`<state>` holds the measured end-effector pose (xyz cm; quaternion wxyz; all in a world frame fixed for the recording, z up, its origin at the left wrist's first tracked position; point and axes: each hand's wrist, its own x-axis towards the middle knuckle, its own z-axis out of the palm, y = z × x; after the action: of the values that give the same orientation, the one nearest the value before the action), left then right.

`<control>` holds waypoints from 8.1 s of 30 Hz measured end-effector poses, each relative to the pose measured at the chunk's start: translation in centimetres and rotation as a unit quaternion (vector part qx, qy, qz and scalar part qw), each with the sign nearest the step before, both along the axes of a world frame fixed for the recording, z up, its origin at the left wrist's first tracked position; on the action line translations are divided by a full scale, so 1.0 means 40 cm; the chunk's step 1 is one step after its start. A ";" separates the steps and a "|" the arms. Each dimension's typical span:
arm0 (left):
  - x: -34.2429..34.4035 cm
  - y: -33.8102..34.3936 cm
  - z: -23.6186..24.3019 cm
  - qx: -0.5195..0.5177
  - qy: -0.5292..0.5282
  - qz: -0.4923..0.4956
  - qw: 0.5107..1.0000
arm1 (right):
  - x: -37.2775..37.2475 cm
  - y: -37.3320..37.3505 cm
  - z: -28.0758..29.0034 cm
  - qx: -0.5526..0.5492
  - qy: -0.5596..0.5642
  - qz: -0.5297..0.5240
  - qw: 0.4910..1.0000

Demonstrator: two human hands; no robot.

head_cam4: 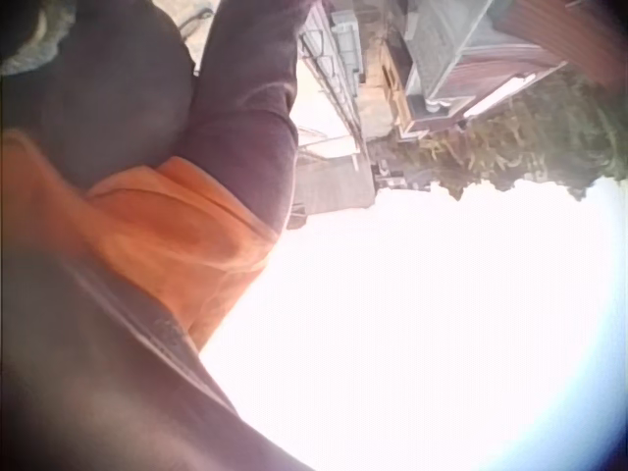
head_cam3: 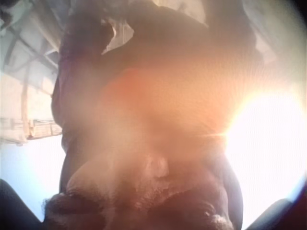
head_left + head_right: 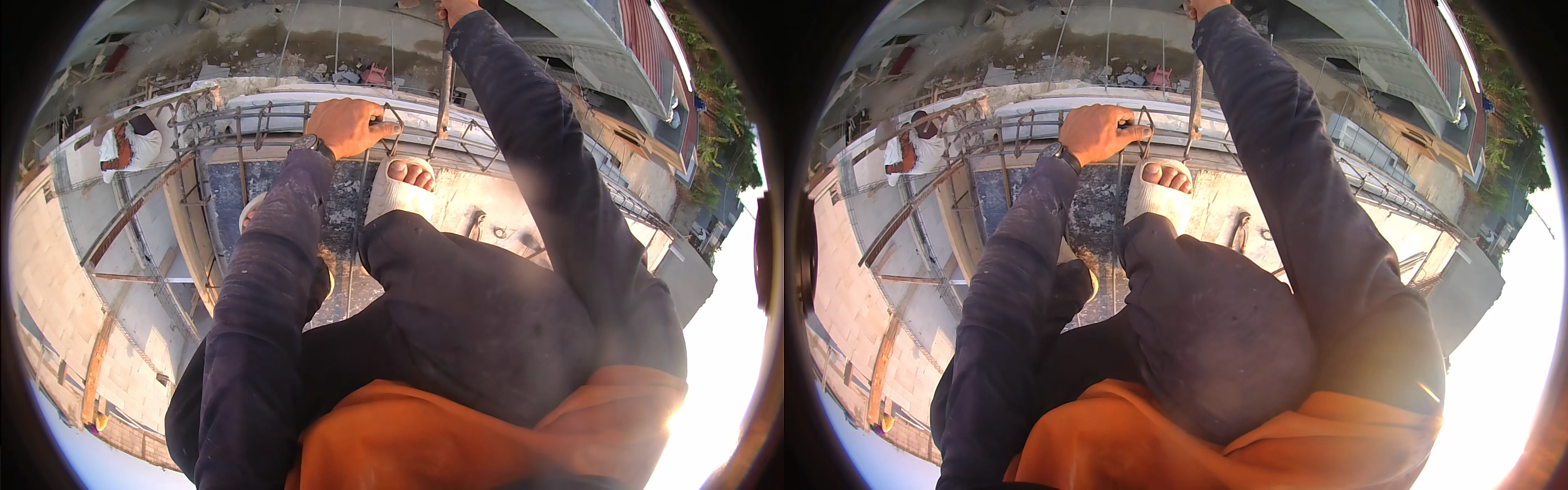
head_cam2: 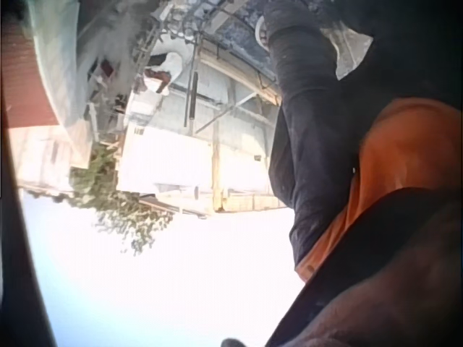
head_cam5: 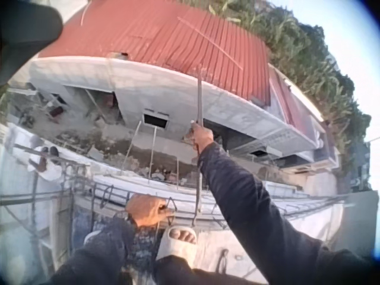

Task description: The person secures rebar together on a concrete ledge using wire and a hook tool, then uses a long metal bar to lever and position a long piece of rebar into the cage structure.

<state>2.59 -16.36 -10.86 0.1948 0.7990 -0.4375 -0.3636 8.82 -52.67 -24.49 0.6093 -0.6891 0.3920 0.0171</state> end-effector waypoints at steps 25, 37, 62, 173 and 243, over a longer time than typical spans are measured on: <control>0.000 -0.019 0.012 0.006 -0.007 -0.034 0.999 | -0.166 0.120 0.474 -0.025 -0.117 -0.235 0.965; 0.052 -0.043 -0.030 0.058 0.055 -0.158 0.984 | -0.085 0.085 0.344 0.215 -0.037 -0.125 0.968; 0.067 -0.069 -0.055 0.123 0.069 -0.126 0.982 | -0.258 0.081 0.458 -0.067 -0.097 -0.278 0.953; 0.257 0.221 0.033 -0.007 0.045 0.043 0.998 | -0.118 0.376 0.666 0.255 -0.397 -0.205 0.858; 0.136 0.253 -0.062 -0.146 -0.139 0.138 0.970 | 0.577 0.831 0.183 0.314 0.048 0.264 0.911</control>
<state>8.04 -6.22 -13.34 0.2948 0.8573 -0.3943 -0.1506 31.92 -19.42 -17.18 0.7480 -0.5388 0.1988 0.3327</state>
